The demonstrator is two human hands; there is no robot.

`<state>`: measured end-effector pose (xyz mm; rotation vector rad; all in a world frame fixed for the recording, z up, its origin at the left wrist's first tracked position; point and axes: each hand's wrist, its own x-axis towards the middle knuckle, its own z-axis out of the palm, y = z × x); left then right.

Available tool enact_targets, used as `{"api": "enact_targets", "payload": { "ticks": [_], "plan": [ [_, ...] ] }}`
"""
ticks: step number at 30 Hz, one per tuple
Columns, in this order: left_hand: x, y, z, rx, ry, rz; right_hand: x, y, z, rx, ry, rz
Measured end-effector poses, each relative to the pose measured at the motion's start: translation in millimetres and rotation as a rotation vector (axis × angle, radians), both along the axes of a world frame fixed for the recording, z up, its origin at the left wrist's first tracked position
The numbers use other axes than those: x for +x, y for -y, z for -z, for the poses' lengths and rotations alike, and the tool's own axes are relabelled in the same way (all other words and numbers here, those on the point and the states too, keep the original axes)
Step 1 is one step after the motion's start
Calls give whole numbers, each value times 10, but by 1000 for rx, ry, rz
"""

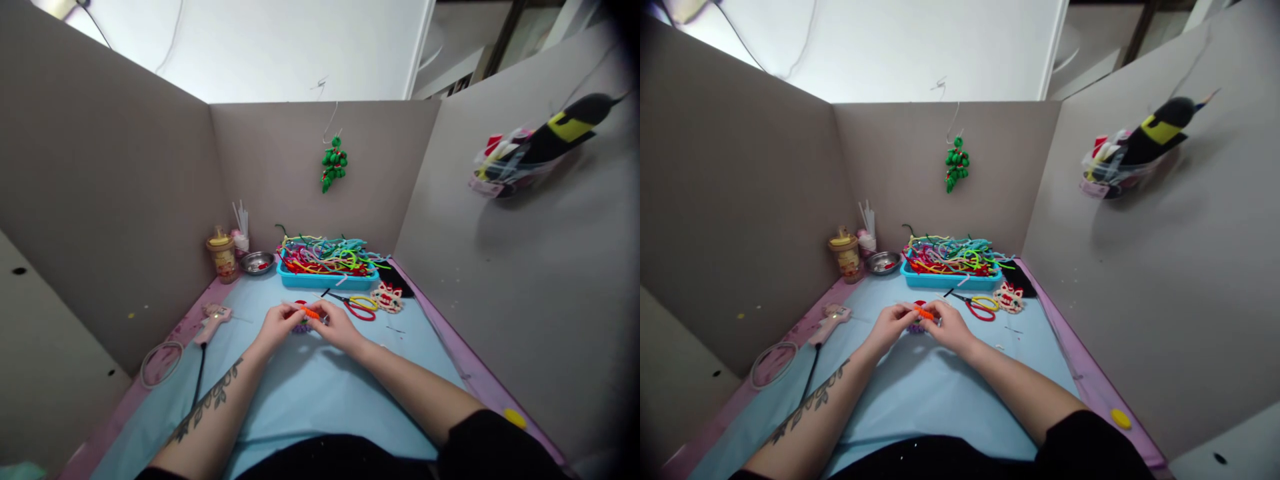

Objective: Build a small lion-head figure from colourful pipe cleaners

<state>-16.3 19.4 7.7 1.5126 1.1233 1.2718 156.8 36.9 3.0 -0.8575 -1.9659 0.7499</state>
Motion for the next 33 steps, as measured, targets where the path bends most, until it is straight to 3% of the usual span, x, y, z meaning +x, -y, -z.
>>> {"api": "enact_targets", "payload": {
  "ticks": [3,8,14,21,27,33],
  "plan": [
    [-38,-11,-23,16,40,-45,7,-49,-4,-234,-31,-104],
    [-75,-13,-41,7,44,9,40,-118,15,-571,-56,-253],
    [-66,-2,-77,-6,339,7,66,-104,-55,-848,-194,-383],
    [-72,5,-81,-8,413,79,87,-89,-83,-972,-191,-493],
    [-63,29,-66,13,308,98,104,-95,-75,-1019,-225,-534],
    [-52,44,-74,28,200,55,92,-92,-43,-1014,-244,-483]
  ]
}}
